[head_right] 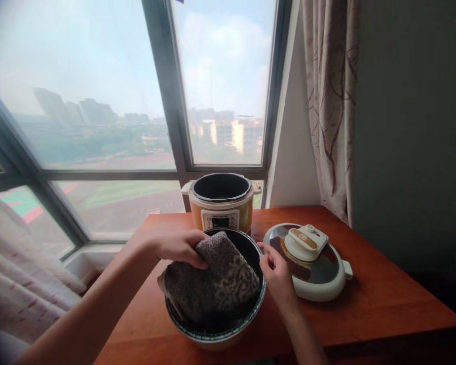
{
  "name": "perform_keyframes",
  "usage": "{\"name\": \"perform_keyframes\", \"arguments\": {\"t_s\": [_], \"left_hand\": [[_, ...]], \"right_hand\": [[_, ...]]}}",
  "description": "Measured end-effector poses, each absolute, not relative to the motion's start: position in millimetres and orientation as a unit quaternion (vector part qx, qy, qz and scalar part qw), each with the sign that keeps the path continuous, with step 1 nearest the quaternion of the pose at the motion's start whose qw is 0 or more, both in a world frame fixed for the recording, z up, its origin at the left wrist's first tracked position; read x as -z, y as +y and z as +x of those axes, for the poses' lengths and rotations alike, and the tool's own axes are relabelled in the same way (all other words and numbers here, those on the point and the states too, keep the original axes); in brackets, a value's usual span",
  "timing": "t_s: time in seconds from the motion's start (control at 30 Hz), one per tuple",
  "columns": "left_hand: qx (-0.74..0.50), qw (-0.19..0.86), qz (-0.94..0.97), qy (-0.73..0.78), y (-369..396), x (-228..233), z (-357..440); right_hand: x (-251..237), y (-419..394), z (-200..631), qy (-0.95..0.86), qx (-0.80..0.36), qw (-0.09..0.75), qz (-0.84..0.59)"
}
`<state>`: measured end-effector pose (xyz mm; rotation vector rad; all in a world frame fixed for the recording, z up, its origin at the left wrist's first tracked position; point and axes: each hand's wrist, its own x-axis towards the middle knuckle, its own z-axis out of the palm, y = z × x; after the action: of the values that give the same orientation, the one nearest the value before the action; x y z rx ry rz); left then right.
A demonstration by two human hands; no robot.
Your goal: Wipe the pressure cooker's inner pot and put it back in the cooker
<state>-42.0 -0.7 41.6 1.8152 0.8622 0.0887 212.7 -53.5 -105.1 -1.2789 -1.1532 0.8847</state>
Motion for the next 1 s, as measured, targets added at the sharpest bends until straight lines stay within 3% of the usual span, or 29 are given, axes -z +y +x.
{"name": "perform_keyframes", "arguments": {"t_s": [0.17, 0.27, 0.37, 0.57, 0.7, 1.0], "left_hand": [[-0.223, 0.604, 0.657, 0.393, -17.3, -51.7, -58.4], [-0.279, 0.625, 0.604, 0.409, -23.1, -49.9, -55.3], [-0.326, 0.632, 0.572, 0.409, -25.8, -47.9, -47.7], [-0.469, 0.664, 0.457, 0.36, -33.8, -46.7, -28.2], [-0.55, 0.675, 0.386, 0.304, -41.6, -53.7, -4.8], [-0.609, 0.68, 0.335, 0.233, -66.8, -56.2, 53.5]], "right_hand": [[104.7, -51.1, 217.9, -0.531, -0.308, 0.548, -0.568], [92.5, -53.7, 217.1, -0.555, -0.205, 0.559, -0.581], [75.7, -58.9, 211.2, -0.563, -0.177, 0.579, -0.562], [64.8, -67.2, 197.5, -0.444, -0.386, 0.646, -0.486], [70.0, -79.1, 192.8, -0.373, -0.465, 0.68, -0.428], [74.7, -97.0, 191.8, -0.494, -0.615, 0.552, -0.269]]}}
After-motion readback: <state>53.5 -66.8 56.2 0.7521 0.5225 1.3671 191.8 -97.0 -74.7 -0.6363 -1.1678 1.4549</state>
